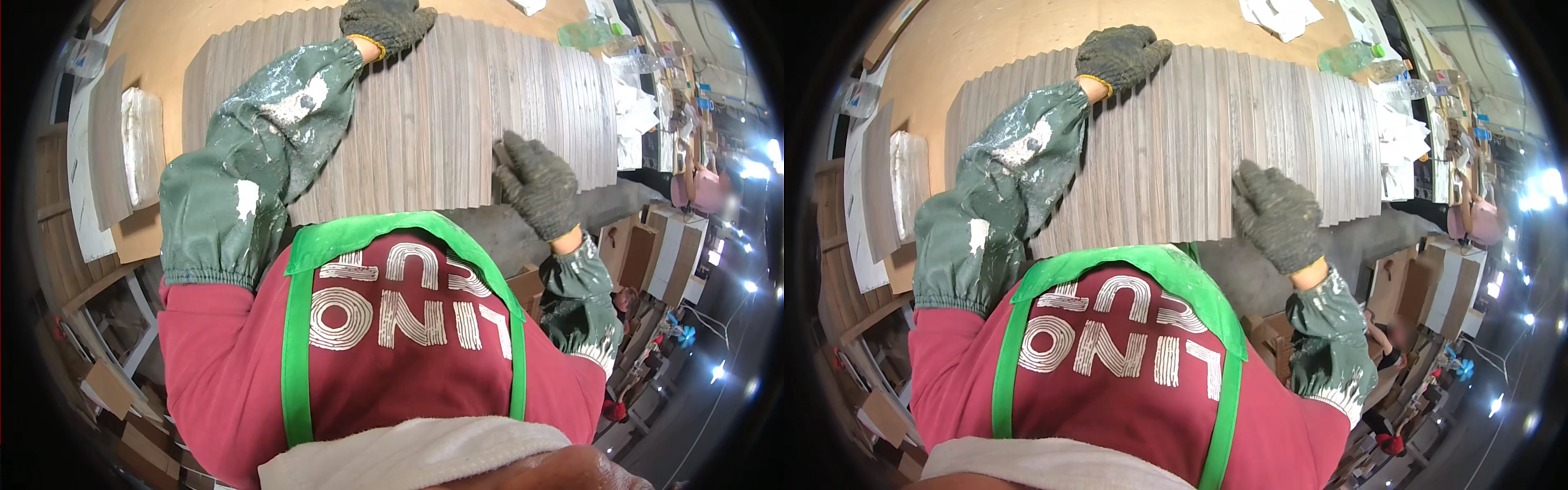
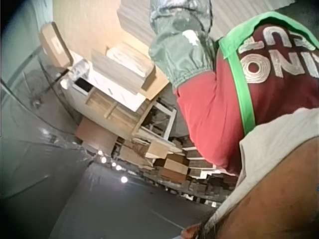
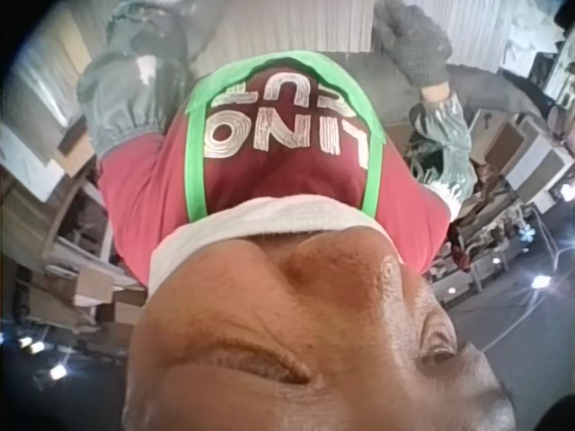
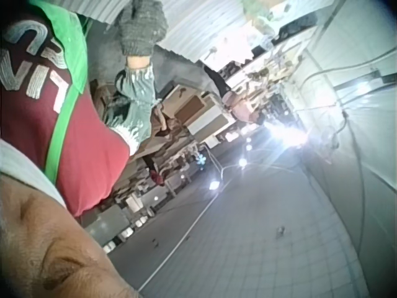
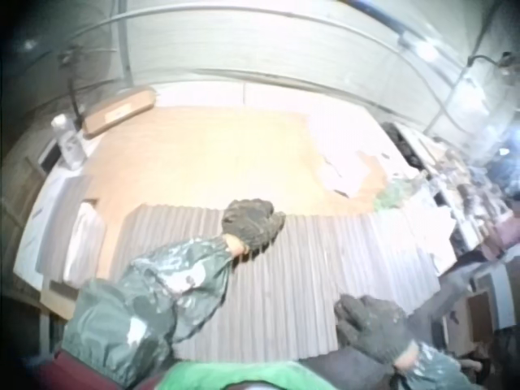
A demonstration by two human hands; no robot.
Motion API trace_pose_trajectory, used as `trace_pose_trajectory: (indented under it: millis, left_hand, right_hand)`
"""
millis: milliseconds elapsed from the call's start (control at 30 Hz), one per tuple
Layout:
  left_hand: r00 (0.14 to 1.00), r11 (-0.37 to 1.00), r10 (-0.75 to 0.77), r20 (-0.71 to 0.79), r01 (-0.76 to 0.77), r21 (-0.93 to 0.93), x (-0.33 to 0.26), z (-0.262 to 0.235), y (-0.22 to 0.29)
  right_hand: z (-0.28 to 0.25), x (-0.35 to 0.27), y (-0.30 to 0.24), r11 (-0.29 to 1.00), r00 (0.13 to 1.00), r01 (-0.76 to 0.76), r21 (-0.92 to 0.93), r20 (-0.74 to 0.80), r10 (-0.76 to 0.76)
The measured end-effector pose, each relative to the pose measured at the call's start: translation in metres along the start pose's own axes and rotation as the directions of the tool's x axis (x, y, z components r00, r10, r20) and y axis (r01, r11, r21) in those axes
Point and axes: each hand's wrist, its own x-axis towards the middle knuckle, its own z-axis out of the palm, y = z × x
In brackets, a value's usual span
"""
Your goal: Sanding a grooved wood panel with a hand sanding block.
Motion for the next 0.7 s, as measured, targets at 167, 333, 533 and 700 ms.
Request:
trace_pose_trajectory:
  millis: [167, 333, 533, 700]
  left_hand:
    - [0.999, 0.999, 0.041, -0.03, -0.041, 0.017, 0.007, 0.004, 0.01]
    - [0.999, 0.995, -0.007, -0.033, 0.003, -0.1, -0.012, -0.03, 0.028]
    - [0.999, 0.996, -0.048, 0.024, 0.05, -0.078, -0.013, -0.038, 0.028]
    - [0.995, 1.0, -0.013, -0.102, 0.012, -0.01, -0.013, -0.029, 0.021]
  right_hand:
    - [0.014, 0.031, 0.018, 0.994, 0.973, -0.101, 0.051, -0.201, 0.109]
    - [0.021, -0.001, 0.004, 0.989, 0.983, -0.147, -0.016, -0.109, 0.145]
    - [-0.014, -0.105, -0.048, 0.979, 0.978, -0.197, -0.046, 0.064, 0.199]
    - [-0.008, -0.055, -0.029, 0.97, 0.938, -0.235, 0.064, -0.247, 0.243]
